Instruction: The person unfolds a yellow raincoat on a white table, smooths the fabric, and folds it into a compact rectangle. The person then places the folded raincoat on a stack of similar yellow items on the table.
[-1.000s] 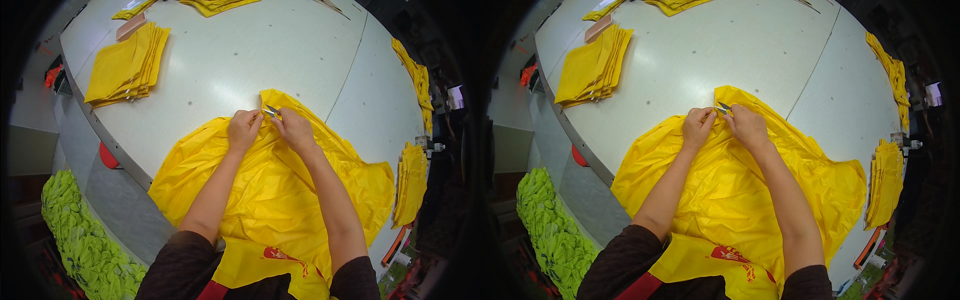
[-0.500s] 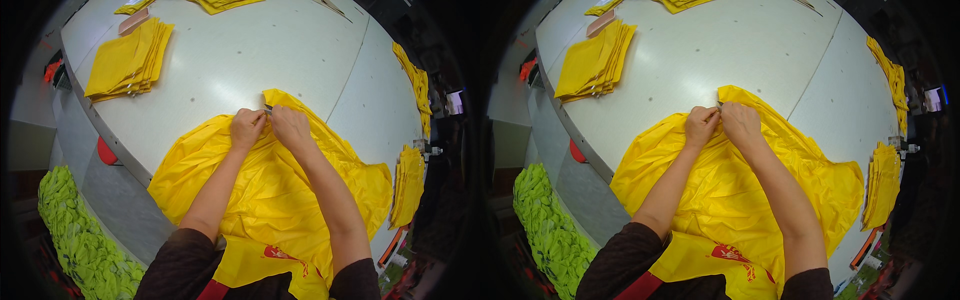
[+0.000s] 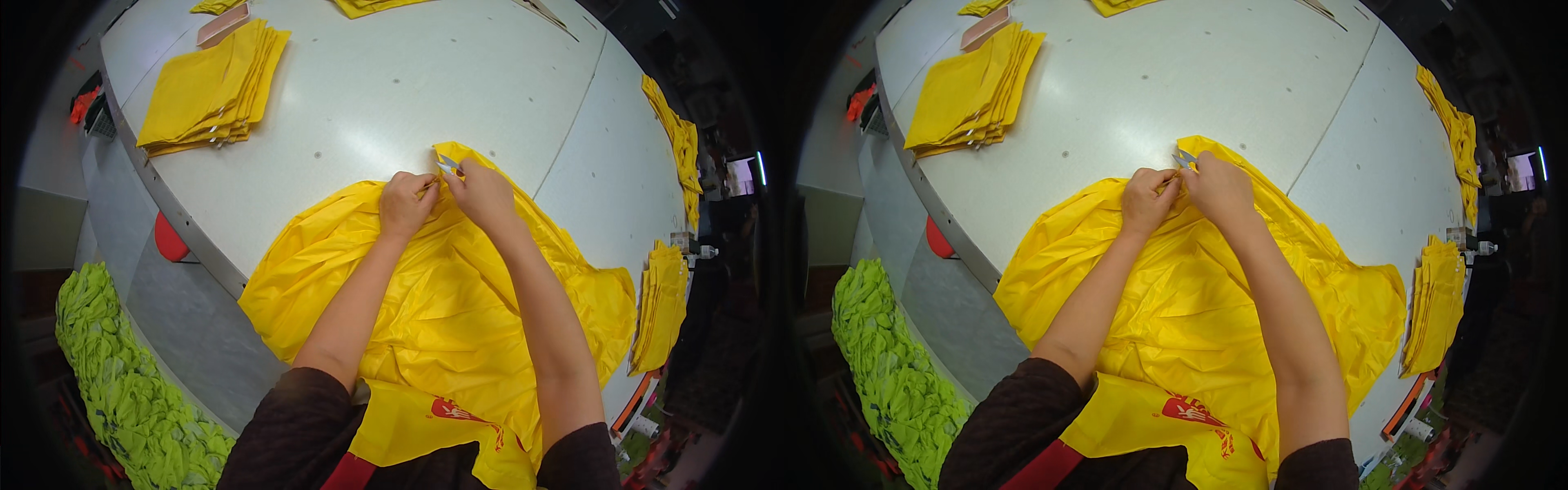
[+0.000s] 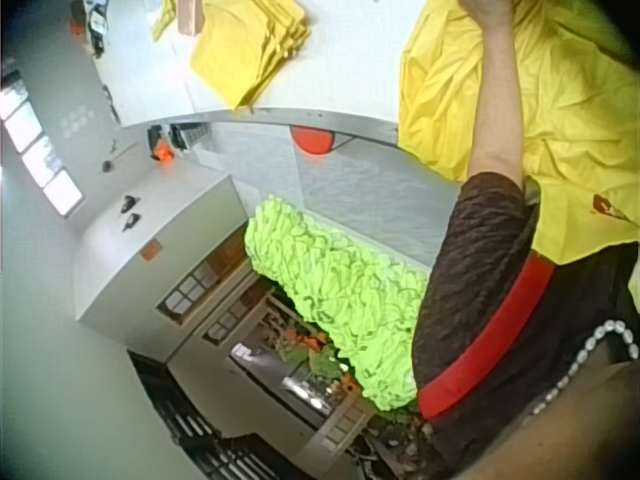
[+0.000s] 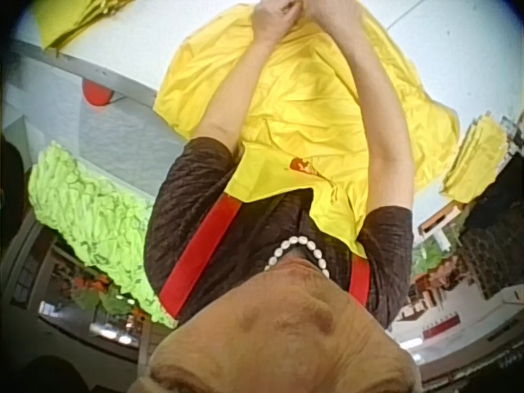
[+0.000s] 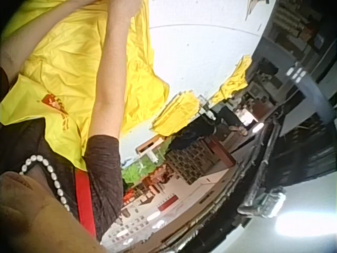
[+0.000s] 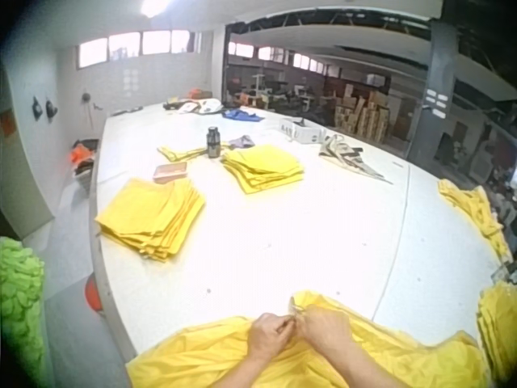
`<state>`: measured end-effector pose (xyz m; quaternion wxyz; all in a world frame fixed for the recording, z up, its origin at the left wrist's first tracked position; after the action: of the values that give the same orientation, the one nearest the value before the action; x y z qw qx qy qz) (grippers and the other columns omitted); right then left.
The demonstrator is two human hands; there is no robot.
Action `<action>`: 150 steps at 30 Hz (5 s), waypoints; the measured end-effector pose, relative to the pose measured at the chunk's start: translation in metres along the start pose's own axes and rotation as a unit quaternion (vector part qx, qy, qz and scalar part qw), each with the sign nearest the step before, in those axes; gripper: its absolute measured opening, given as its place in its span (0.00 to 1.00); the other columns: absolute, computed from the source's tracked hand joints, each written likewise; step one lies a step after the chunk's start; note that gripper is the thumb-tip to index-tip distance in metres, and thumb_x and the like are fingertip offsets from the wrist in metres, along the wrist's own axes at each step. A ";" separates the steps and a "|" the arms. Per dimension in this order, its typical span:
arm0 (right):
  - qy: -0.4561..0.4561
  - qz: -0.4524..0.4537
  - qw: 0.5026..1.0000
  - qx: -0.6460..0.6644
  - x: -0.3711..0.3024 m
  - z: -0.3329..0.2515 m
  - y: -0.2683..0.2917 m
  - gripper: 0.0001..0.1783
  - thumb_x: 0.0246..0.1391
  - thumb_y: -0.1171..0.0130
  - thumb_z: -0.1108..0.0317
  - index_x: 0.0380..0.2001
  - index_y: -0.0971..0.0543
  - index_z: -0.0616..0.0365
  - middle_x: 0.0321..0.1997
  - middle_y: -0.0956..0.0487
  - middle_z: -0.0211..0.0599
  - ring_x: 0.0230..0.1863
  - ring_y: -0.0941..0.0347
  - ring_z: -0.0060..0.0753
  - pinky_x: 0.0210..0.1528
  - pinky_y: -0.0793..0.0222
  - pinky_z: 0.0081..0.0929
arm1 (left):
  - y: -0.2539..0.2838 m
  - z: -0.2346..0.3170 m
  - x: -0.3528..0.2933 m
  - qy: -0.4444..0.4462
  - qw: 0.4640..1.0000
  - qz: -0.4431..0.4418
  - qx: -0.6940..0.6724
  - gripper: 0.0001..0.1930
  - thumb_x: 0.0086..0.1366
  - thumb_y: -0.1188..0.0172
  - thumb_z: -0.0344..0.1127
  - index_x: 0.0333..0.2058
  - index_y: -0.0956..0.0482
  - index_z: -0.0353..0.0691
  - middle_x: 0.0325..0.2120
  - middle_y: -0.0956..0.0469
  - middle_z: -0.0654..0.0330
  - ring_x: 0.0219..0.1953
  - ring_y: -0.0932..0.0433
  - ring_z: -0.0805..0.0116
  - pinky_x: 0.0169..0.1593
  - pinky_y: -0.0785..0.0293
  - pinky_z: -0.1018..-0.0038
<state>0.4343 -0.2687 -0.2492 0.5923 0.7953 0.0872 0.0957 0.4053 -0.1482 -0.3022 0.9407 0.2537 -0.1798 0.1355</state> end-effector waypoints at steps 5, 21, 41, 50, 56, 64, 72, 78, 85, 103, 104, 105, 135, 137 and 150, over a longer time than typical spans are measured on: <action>-0.095 -0.011 0.972 0.214 -0.010 0.031 -0.021 0.19 0.41 0.38 0.53 0.24 0.25 0.60 0.19 0.24 0.39 0.22 0.27 0.38 0.25 0.34 0.31 | -0.001 -0.006 -0.002 0.008 1.000 0.003 -0.009 0.08 0.50 0.38 0.36 0.28 0.20 0.39 0.23 0.24 0.58 0.30 0.26 0.61 0.33 0.30 0.69; -0.079 -0.111 0.885 0.445 -0.009 0.028 -0.053 0.11 0.45 0.42 0.64 0.21 0.27 0.61 0.18 0.31 0.24 0.18 0.37 0.21 0.21 0.40 0.21 | -0.004 -0.004 -0.001 -0.013 0.998 -0.027 -0.054 0.09 0.49 0.38 0.30 0.31 0.21 0.36 0.26 0.24 0.56 0.32 0.26 0.62 0.36 0.29 0.72; -0.069 -0.002 0.929 0.364 -0.041 0.058 -0.027 0.15 0.53 0.47 0.58 0.35 0.27 0.60 0.21 0.28 0.30 0.23 0.32 0.29 0.26 0.38 0.25 | -0.009 -0.015 -0.003 0.044 0.991 -0.044 -0.117 0.09 0.54 0.38 0.33 0.31 0.22 0.34 0.25 0.26 0.59 0.26 0.27 0.72 0.31 0.30 0.79; 0.079 0.095 0.987 0.107 -0.037 0.034 -0.016 0.15 0.48 0.42 0.58 0.35 0.28 0.55 0.28 0.24 0.37 0.29 0.27 0.38 0.27 0.32 0.33 | -0.013 -0.016 -0.003 0.042 0.988 -0.059 -0.138 0.09 0.55 0.38 0.31 0.31 0.23 0.31 0.27 0.27 0.58 0.27 0.26 0.73 0.31 0.30 0.80; 0.118 0.118 0.982 0.090 -0.035 0.031 -0.014 0.15 0.47 0.41 0.58 0.35 0.27 0.55 0.27 0.25 0.35 0.28 0.27 0.38 0.26 0.33 0.32 | -0.011 -0.014 -0.003 0.010 0.991 -0.055 -0.124 0.09 0.55 0.39 0.30 0.32 0.23 0.31 0.28 0.26 0.58 0.27 0.26 0.73 0.32 0.30 0.81; 0.124 0.113 0.982 0.093 -0.036 0.030 -0.014 0.13 0.47 0.41 0.59 0.32 0.28 0.55 0.26 0.25 0.35 0.27 0.27 0.38 0.25 0.33 0.33 | -0.014 -0.017 -0.004 0.017 0.990 -0.062 -0.128 0.09 0.55 0.38 0.30 0.33 0.23 0.31 0.28 0.26 0.58 0.28 0.26 0.73 0.32 0.29 0.81; 0.147 0.112 0.979 0.084 -0.029 0.018 -0.010 0.13 0.47 0.42 0.58 0.26 0.30 0.54 0.24 0.27 0.34 0.27 0.28 0.38 0.24 0.35 0.34 | -0.014 -0.015 -0.004 0.022 0.989 -0.072 -0.129 0.09 0.55 0.39 0.30 0.33 0.23 0.31 0.28 0.26 0.57 0.28 0.26 0.72 0.33 0.29 0.80; 0.066 0.108 0.976 0.176 -0.022 0.030 -0.015 0.14 0.52 0.44 0.59 0.25 0.31 0.58 0.22 0.27 0.38 0.24 0.29 0.40 0.23 0.37 0.32 | -0.011 -0.011 -0.004 0.008 0.992 -0.062 -0.114 0.10 0.55 0.40 0.29 0.35 0.24 0.31 0.29 0.25 0.59 0.28 0.27 0.74 0.33 0.30 0.80; -0.055 0.097 0.912 0.395 -0.040 0.057 -0.033 0.15 0.56 0.48 0.59 0.27 0.30 0.62 0.18 0.33 0.36 0.21 0.38 0.27 0.25 0.40 0.24 | -0.009 -0.030 -0.003 0.107 0.971 -0.007 -0.215 0.09 0.54 0.40 0.31 0.33 0.26 0.35 0.31 0.25 0.58 0.29 0.28 0.71 0.35 0.30 0.77; -0.195 0.020 0.782 0.591 -0.118 0.076 -0.076 0.14 0.58 0.50 0.59 0.24 0.31 0.58 0.17 0.39 0.19 0.19 0.47 0.13 0.21 0.49 0.15 | -0.001 0.066 0.001 -0.255 0.948 -0.123 0.145 0.14 0.46 0.42 0.31 0.35 0.24 0.42 0.47 0.33 0.50 0.50 0.35 0.50 0.52 0.38 0.60; -0.188 0.022 0.791 0.581 -0.120 0.076 -0.076 0.14 0.58 0.50 0.59 0.24 0.31 0.58 0.17 0.39 0.19 0.19 0.47 0.13 0.22 0.49 0.15 | -0.003 0.062 0.005 -0.260 0.936 -0.151 0.183 0.14 0.46 0.42 0.31 0.36 0.23 0.43 0.47 0.32 0.50 0.49 0.35 0.50 0.51 0.37 0.61; -0.181 0.024 0.800 0.571 -0.122 0.078 -0.077 0.14 0.58 0.50 0.60 0.24 0.32 0.58 0.17 0.39 0.19 0.20 0.47 0.14 0.22 0.48 0.16 | -0.004 0.057 0.008 -0.265 0.922 -0.178 0.220 0.14 0.47 0.42 0.30 0.36 0.23 0.43 0.47 0.31 0.51 0.49 0.35 0.51 0.51 0.36 0.62; -0.133 0.022 0.817 0.560 -0.015 0.020 -0.070 0.15 0.57 0.51 0.60 0.30 0.30 0.63 0.23 0.28 0.33 0.21 0.36 0.21 0.26 0.38 0.19 | 0.018 0.010 0.006 -0.077 0.988 -0.116 0.069 0.05 0.53 0.41 0.32 0.22 0.24 0.38 0.22 0.26 0.55 0.29 0.27 0.57 0.32 0.31 0.67; -0.170 0.000 0.801 0.575 -0.015 0.029 -0.087 0.15 0.57 0.51 0.58 0.31 0.29 0.62 0.26 0.27 0.33 0.22 0.35 0.20 0.27 0.37 0.18 | 0.034 -0.001 0.027 -0.007 0.997 -0.072 0.035 0.07 0.55 0.42 0.33 0.22 0.23 0.37 0.24 0.25 0.54 0.30 0.27 0.56 0.33 0.31 0.66; -0.112 0.043 0.807 0.578 -0.021 0.032 -0.091 0.15 0.55 0.48 0.59 0.25 0.31 0.61 0.21 0.32 0.30 0.21 0.35 0.21 0.25 0.38 0.20 | -0.006 -0.062 0.099 0.138 0.964 -0.190 0.122 0.12 0.55 0.41 0.39 0.30 0.21 0.34 0.24 0.21 0.55 0.27 0.24 0.64 0.34 0.29 0.73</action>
<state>0.4194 -0.2781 -0.3464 0.0236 0.9987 0.0248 -0.0365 0.5130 -0.1045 -0.3145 0.9267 0.3751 0.0208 0.0093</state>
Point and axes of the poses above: each hand's wrist, its own x-axis towards the middle knuckle, its own y-axis out of the back of the hand, z = x × y, the point moved 9 cm from there along x, towards the middle knuckle
